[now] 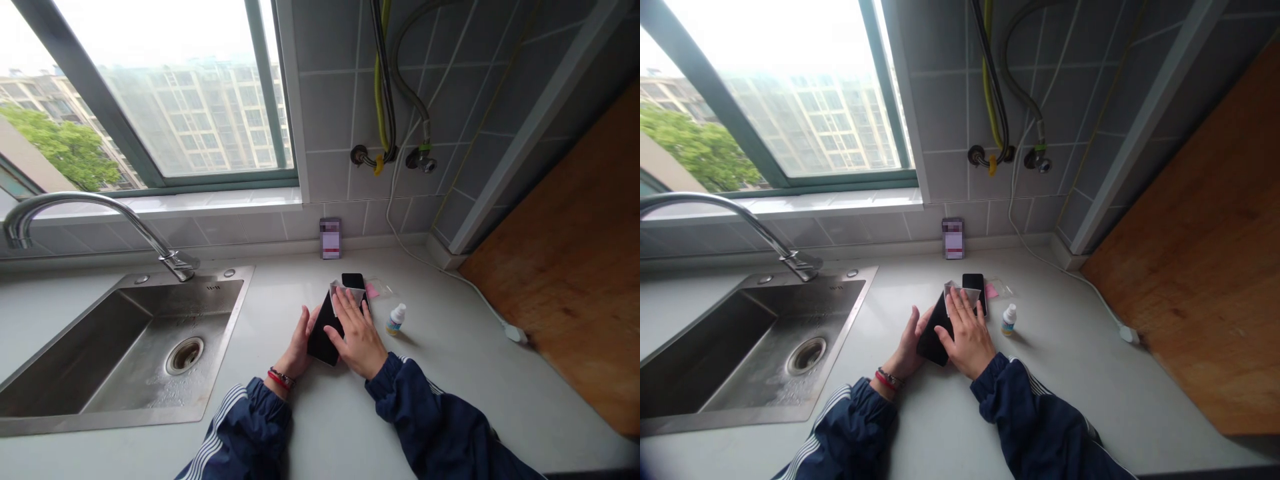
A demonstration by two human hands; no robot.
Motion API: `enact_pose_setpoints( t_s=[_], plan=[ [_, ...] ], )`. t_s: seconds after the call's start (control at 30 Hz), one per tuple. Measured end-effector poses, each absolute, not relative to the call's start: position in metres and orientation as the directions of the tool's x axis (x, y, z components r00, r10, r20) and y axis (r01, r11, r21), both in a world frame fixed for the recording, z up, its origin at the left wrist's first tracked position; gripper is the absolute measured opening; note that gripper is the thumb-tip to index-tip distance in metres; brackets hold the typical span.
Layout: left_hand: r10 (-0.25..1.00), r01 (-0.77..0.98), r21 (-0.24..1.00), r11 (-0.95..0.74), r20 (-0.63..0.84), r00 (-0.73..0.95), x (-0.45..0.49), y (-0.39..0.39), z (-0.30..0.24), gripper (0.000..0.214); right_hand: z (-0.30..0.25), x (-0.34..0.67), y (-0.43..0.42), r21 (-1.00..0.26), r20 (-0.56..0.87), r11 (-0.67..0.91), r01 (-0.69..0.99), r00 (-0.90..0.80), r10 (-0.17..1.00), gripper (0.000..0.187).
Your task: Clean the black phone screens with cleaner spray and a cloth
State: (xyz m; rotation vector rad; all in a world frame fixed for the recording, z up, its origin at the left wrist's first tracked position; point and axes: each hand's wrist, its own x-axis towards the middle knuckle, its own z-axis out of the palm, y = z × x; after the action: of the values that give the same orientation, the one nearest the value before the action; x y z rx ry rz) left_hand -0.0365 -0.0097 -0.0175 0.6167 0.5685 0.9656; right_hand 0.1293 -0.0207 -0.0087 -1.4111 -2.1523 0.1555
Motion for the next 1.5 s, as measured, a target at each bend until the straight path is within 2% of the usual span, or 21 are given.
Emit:
enact_pose_setpoints(
  t_s=[0.13,0.33,0.47,0.53,0.63,0.73,0.8,0.9,0.97,1.03,1.1,1.17,1.23,1.3,1.37,1.43,1.5],
  plan=[
    [0.888,-0.591,0.691,0.416,-0.169,0.427,-0.037,-0.010,-0.017,0.073,-0.008,0.128,-0.023,-0.395,0.385,0.471,0.789,-0.324,0.864,0.069],
    [0.924,-0.695,0.610,0.381,-0.230,0.304,-0.034,-0.008,-0.002,0.078,-0.003,0.124,-0.031,-0.460,0.396,0.706,0.539,-0.586,0.706,0.037],
    [0.928,-0.707,0.600,0.373,-0.256,0.272,-0.033,-0.007,-0.002,0.078,-0.005,0.122,-0.032,-0.479,0.446,0.749,0.458,-0.608,0.657,0.028],
    [0.925,-0.695,0.610,0.381,-0.246,0.290,-0.034,-0.007,-0.006,0.078,-0.008,0.123,-0.030,-0.476,0.434,0.698,0.535,-0.547,0.716,0.032],
    [0.914,-0.676,0.622,0.396,-0.195,0.357,-0.036,-0.007,-0.012,0.075,-0.013,0.125,-0.025,-0.464,0.400,0.529,0.710,-0.365,0.841,0.053],
    [0.912,-0.671,0.627,0.396,-0.179,0.370,-0.036,-0.008,-0.013,0.074,-0.016,0.126,-0.024,-0.442,0.389,0.480,0.758,-0.320,0.864,0.069],
    [0.920,-0.688,0.616,0.384,-0.197,0.338,-0.035,-0.008,-0.010,0.075,-0.015,0.125,-0.026,-0.421,0.390,0.577,0.700,-0.435,0.812,0.064],
    [0.932,-0.721,0.590,0.363,-0.219,0.290,-0.034,-0.007,-0.006,0.077,-0.011,0.123,-0.030,-0.397,0.395,0.739,0.545,-0.625,0.673,0.048],
    [0.934,-0.722,0.592,0.358,-0.220,0.283,-0.034,-0.007,-0.006,0.078,-0.009,0.122,-0.030,-0.399,0.394,0.722,0.566,-0.605,0.692,0.047],
    [0.927,-0.705,0.603,0.373,-0.217,0.305,-0.035,-0.007,-0.007,0.077,-0.008,0.123,-0.027,-0.415,0.388,0.608,0.677,-0.472,0.791,0.057],
    [0.917,-0.690,0.606,0.396,-0.227,0.326,-0.035,-0.008,-0.009,0.076,-0.009,0.125,-0.025,-0.429,0.384,0.540,0.724,-0.395,0.834,0.065],
    [0.916,-0.695,0.597,0.402,-0.251,0.314,-0.035,-0.008,-0.009,0.076,-0.009,0.126,-0.025,-0.433,0.393,0.626,0.649,-0.489,0.779,0.058],
    [0.922,-0.714,0.583,0.387,-0.262,0.285,-0.035,-0.008,-0.008,0.078,-0.009,0.126,-0.026,-0.434,0.419,0.743,0.509,-0.616,0.667,0.041],
    [0.924,-0.726,0.572,0.383,-0.254,0.288,-0.035,-0.008,-0.008,0.079,-0.009,0.126,-0.025,-0.439,0.450,0.776,0.454,-0.637,0.627,0.032],
    [0.912,-0.712,0.570,0.409,-0.233,0.337,-0.035,-0.008,-0.008,0.079,-0.010,0.128,-0.022,-0.443,0.459,0.711,0.546,-0.544,0.703,0.034],
    [0.894,-0.686,0.579,0.441,-0.215,0.393,-0.035,-0.009,-0.010,0.077,-0.012,0.130,-0.016,-0.436,0.446,0.600,0.671,-0.418,0.792,0.044],
    [0.884,-0.673,0.585,0.454,-0.198,0.424,-0.036,-0.009,-0.012,0.076,-0.014,0.131,-0.012,-0.420,0.433,0.526,0.739,-0.347,0.832,0.055]
  ],
)
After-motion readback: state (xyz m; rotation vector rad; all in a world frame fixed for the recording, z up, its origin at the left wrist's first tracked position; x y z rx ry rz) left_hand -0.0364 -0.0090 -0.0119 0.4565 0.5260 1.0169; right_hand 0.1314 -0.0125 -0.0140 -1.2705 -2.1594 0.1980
